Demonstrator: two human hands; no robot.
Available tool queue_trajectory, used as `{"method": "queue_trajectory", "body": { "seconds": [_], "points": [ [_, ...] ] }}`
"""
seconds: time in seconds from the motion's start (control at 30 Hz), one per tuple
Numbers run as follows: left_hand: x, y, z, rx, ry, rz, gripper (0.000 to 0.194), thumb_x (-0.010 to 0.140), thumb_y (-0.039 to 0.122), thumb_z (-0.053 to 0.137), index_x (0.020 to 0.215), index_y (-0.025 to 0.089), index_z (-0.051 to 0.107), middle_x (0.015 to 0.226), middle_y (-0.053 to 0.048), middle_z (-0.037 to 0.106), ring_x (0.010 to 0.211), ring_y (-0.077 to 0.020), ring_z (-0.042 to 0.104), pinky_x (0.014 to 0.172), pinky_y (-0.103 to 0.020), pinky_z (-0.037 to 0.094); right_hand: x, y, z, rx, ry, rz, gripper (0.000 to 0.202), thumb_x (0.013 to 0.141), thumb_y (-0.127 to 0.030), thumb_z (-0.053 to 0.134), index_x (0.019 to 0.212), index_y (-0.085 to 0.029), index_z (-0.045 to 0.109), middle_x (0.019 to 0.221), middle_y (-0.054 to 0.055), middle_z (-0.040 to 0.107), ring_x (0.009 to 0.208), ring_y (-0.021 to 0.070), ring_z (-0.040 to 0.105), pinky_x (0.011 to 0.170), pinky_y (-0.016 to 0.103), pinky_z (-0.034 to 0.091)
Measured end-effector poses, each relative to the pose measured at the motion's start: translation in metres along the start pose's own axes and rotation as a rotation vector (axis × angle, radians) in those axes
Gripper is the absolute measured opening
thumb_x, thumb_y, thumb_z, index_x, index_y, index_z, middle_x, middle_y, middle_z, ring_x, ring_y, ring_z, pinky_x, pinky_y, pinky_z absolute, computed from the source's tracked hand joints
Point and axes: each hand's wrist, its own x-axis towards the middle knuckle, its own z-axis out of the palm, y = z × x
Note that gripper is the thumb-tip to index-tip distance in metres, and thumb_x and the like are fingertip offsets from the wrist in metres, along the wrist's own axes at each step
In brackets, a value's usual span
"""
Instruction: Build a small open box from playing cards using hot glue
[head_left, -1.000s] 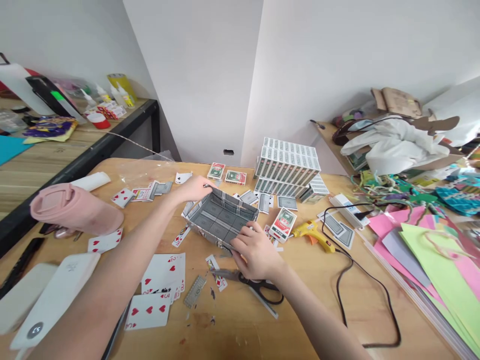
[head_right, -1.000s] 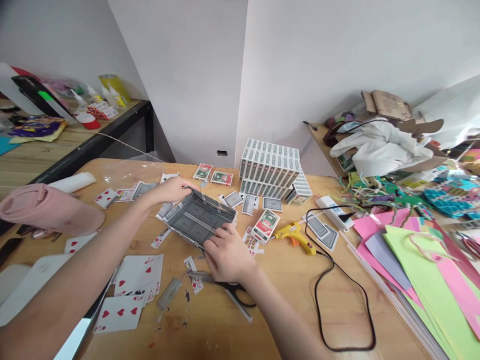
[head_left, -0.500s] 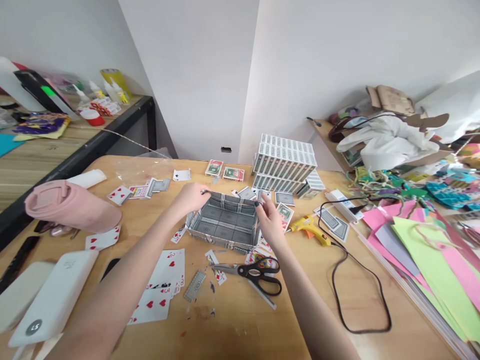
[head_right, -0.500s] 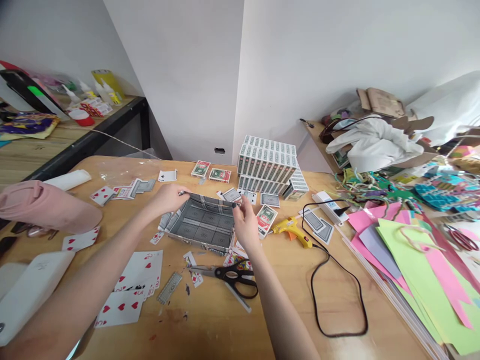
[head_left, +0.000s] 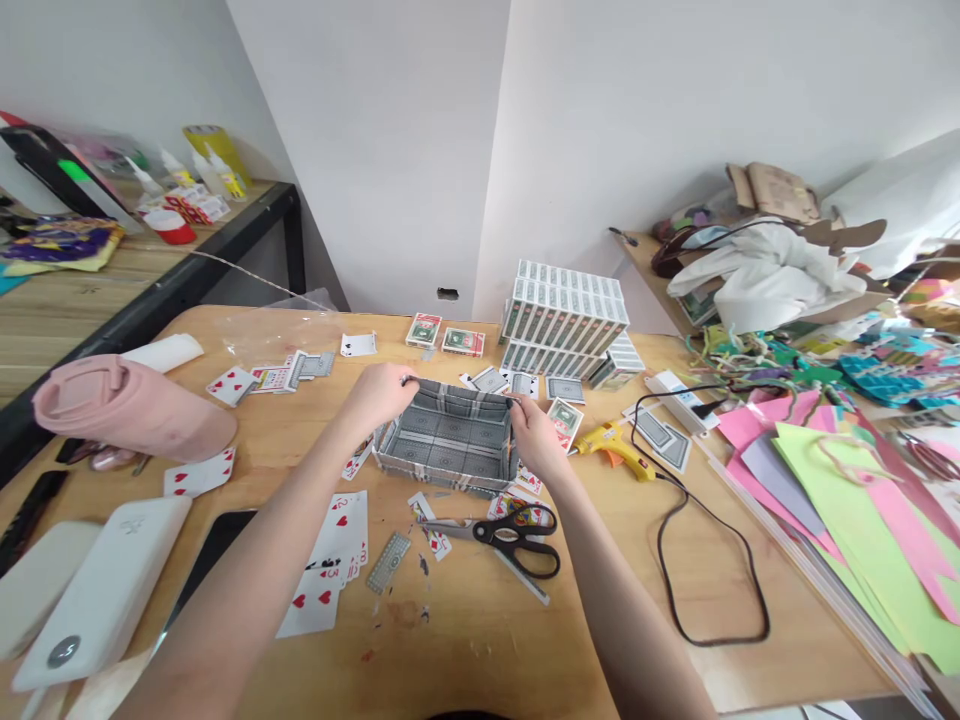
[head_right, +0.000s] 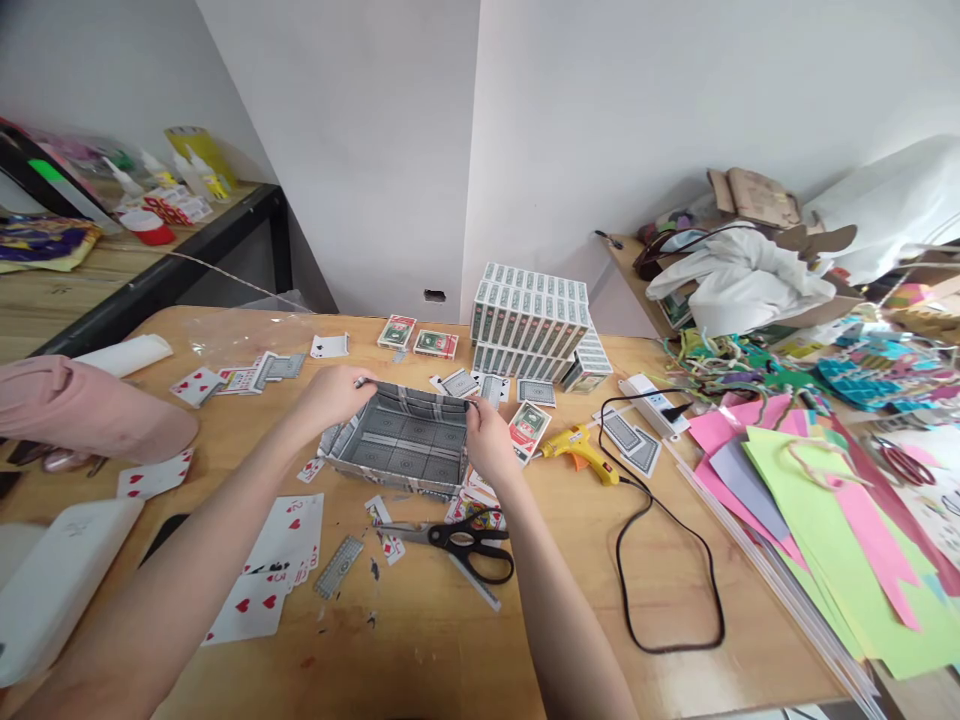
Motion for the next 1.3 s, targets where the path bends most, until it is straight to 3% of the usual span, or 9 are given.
{"method": "queue_trajectory", "body": {
  "seconds": [0.33, 0.5, 0.63, 0.77, 0.83, 0.93, 1.0, 1.13, 1.3],
  "points": [
    [-0.004, 0.005, 0.004, -0.013, 0.000, 0.026, 0.035, 0.077, 0.025, 0.042, 0.092, 0.022, 0.074, 0.092, -0.006, 0.075, 0.087, -0.0242, 0.067, 0.073, -0.030, 0.047, -0.038, -0.009, 0.018, 0.020, 0.129, 0.029, 0.052, 0.089, -0.038, 0.041, 0.133, -0.012, 0.043, 0.132, 0.019, 0.053, 0.124, 0.0275, 0.048, 0.101, 0.043, 0.038],
    [-0.007, 0.008, 0.006, -0.015, 0.005, 0.028, 0.035, 0.077, 0.024, 0.043, 0.092, 0.021, 0.074, 0.092, -0.006, 0.074, 0.087, -0.0248, 0.066, 0.074, -0.031, 0.047, -0.052, -0.011, 0.035, -0.120, 0.233, 0.083, 0.060, 0.092, -0.034, 0.032, 0.142, -0.002, 0.025, 0.143, 0.027, 0.037, 0.135, 0.0315, 0.035, 0.104, 0.047, 0.035],
    [-0.008, 0.008, 0.006, -0.020, 0.012, 0.025, 0.035, 0.077, 0.025, 0.043, 0.093, 0.021, 0.074, 0.092, -0.006, 0.074, 0.088, -0.0249, 0.066, 0.075, -0.031, 0.047, -0.052, -0.010, 0.036, -0.226, 0.261, 0.025, 0.058, 0.093, -0.031, 0.030, 0.141, 0.000, 0.025, 0.139, 0.029, 0.041, 0.131, 0.0318, 0.039, 0.101, 0.048, 0.037],
    [-0.007, 0.007, 0.006, -0.027, 0.005, 0.023, 0.035, 0.077, 0.024, 0.043, 0.092, 0.022, 0.074, 0.092, -0.006, 0.074, 0.087, -0.0244, 0.066, 0.073, -0.030, 0.047, -0.057, -0.031, 0.029, -0.526, 0.392, -0.087, 0.058, 0.092, -0.033, 0.037, 0.139, 0.001, 0.029, 0.143, 0.032, 0.033, 0.135, 0.0404, 0.027, 0.103, 0.063, 0.025],
    [-0.007, 0.006, 0.006, -0.029, 0.001, 0.026, 0.034, 0.077, 0.024, 0.043, 0.091, 0.023, 0.074, 0.091, -0.005, 0.075, 0.087, -0.0242, 0.066, 0.072, -0.030, 0.047, -0.063, -0.052, 0.031, -0.640, 0.313, -0.196, 0.047, 0.093, -0.029, 0.037, 0.130, 0.000, 0.042, 0.138, 0.031, 0.041, 0.131, 0.0395, 0.035, 0.102, 0.060, 0.028],
    [-0.008, 0.006, 0.007, -0.033, 0.011, 0.014, 0.034, 0.077, 0.024, 0.044, 0.093, 0.022, 0.074, 0.091, -0.005, 0.075, 0.087, -0.0234, 0.067, 0.073, -0.029, 0.047, -0.075, -0.081, 0.049, -0.690, -0.095, -0.334, 0.029, 0.094, -0.020, 0.033, 0.099, -0.011, 0.059, 0.097, 0.019, 0.067, 0.093, 0.0278, 0.063, 0.081, 0.041, 0.048],
    [-0.010, 0.007, 0.007, -0.038, 0.018, 0.010, 0.034, 0.078, 0.024, 0.044, 0.094, 0.022, 0.074, 0.093, -0.006, 0.075, 0.087, -0.0225, 0.067, 0.074, -0.029, 0.047, -0.081, -0.092, 0.065, -0.728, -0.245, -0.343, 0.028, 0.095, -0.026, 0.034, 0.096, -0.012, 0.058, 0.084, 0.014, 0.068, 0.079, 0.0268, 0.065, 0.068, 0.038, 0.050],
    [-0.012, 0.008, 0.009, -0.051, 0.010, 0.035, 0.033, 0.078, 0.025, 0.045, 0.093, 0.022, 0.074, 0.093, -0.005, 0.075, 0.088, -0.0221, 0.067, 0.075, -0.028, 0.047, -0.078, -0.089, 0.087, -0.802, -0.306, -0.420, 0.029, 0.097, -0.030, 0.031, 0.095, -0.014, 0.055, 0.084, 0.012, 0.066, 0.074, 0.0260, 0.066, 0.058, 0.035, 0.049],
    [-0.012, 0.009, 0.011, -0.055, 0.025, 0.032, 0.033, 0.079, 0.026, 0.044, 0.093, 0.022, 0.074, 0.095, -0.006, 0.074, 0.090, -0.0233, 0.067, 0.078, -0.030, 0.047, -0.073, -0.073, 0.088, -0.839, -0.309, -0.519, 0.029, 0.098, -0.028, 0.027, 0.091, -0.015, 0.053, 0.082, 0.011, 0.065, 0.071, 0.0231, 0.065, 0.057, 0.033, 0.046]
  ]
}}
